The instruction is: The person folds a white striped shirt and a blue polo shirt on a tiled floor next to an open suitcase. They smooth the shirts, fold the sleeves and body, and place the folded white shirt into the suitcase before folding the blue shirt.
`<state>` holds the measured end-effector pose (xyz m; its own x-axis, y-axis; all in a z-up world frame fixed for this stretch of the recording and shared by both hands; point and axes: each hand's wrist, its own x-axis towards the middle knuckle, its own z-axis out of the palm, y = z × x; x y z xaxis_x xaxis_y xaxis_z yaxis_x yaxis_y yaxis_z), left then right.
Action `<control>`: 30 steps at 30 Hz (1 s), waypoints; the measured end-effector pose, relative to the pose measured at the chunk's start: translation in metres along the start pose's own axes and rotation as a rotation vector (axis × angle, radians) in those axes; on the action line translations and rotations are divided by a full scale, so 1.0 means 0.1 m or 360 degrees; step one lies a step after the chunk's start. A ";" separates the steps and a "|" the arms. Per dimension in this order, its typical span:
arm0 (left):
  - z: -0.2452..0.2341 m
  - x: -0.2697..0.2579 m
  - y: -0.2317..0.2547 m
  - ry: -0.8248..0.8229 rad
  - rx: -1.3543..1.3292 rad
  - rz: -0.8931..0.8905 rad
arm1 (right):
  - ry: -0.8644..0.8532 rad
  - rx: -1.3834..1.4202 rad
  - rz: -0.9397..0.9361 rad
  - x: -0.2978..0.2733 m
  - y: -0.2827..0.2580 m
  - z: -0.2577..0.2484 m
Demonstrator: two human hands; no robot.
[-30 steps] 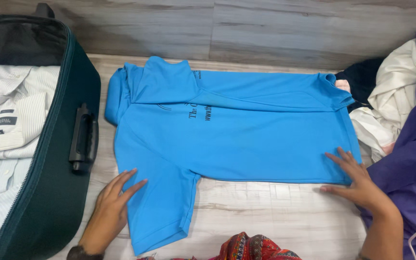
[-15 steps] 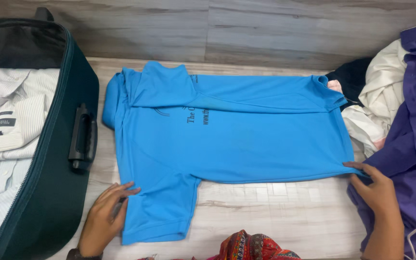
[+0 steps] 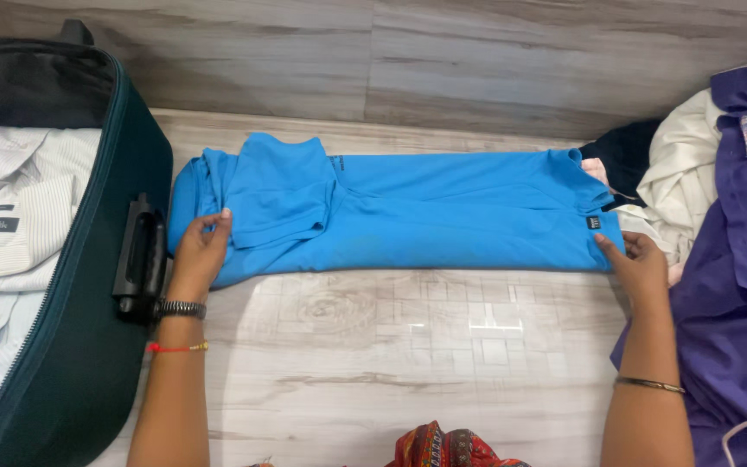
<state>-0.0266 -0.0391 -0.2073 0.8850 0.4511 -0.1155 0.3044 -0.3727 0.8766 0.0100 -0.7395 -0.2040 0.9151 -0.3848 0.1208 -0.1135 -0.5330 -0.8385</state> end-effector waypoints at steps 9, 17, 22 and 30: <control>-0.23 -0.40 0.34 0.0275 0.0791 0.0582 | 0.0097 0.0032 -0.0282 0.09 0.38 -0.03; -0.26 -0.34 0.27 0.0568 0.0840 0.1023 | 0.0367 -0.0784 -0.0388 0.05 0.40 0.01; -0.30 -0.48 0.38 -0.0009 0.0781 0.0389 | 0.0612 -0.1285 -0.0794 -0.05 0.26 -0.03; -0.44 -0.73 0.18 -0.0291 0.0923 0.0239 | -0.0564 -0.0500 -0.1363 -0.91 -1.44 0.99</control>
<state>-0.1010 -0.0430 -0.1627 0.9632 0.2329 -0.1339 0.2686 -0.8237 0.4993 -0.0185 -0.5532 -0.1467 0.7933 0.4475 0.4128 0.5926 -0.7228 -0.3554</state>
